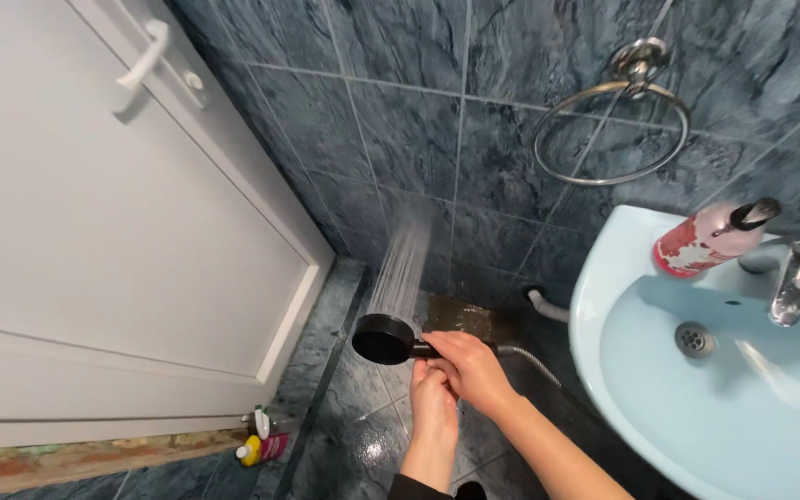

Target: Rinsing bathroom surfaces including the floor, sink, and toilet using a handheld showerhead

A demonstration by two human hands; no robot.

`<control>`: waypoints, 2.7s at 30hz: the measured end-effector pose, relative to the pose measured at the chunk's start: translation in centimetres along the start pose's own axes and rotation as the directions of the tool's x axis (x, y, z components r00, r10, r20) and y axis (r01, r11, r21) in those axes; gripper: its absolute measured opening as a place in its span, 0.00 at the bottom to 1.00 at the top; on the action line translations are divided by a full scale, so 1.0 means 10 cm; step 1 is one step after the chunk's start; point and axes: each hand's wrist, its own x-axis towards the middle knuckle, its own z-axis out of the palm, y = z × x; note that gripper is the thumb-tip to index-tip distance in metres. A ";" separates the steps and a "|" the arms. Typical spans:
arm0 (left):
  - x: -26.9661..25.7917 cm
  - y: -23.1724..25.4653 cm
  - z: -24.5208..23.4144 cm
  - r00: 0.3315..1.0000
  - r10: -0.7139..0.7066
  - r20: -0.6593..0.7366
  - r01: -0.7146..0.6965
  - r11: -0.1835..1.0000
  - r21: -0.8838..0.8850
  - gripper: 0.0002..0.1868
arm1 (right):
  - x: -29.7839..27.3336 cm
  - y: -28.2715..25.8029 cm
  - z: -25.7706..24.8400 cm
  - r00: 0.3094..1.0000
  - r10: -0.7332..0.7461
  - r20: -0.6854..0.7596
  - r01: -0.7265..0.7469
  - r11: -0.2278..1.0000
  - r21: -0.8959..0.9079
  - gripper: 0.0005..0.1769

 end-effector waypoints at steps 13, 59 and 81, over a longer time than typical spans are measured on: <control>0.39 -1.06 -0.59 0.988 -0.138 -0.063 0.140 0.990 0.026 0.17 | -1.00 0.76 0.43 0.970 0.244 0.010 -0.243 0.968 -0.062 0.21; -2.11 -5.18 -4.10 0.907 0.015 -0.422 0.069 0.981 0.183 0.14 | -5.69 0.12 0.96 0.802 0.290 0.523 -0.367 0.929 0.048 0.21; -4.43 -5.79 -7.60 0.560 -0.140 -0.817 -0.134 0.957 -0.256 0.09 | -7.81 -2.29 3.31 0.156 -0.264 0.952 -0.269 0.916 0.298 0.27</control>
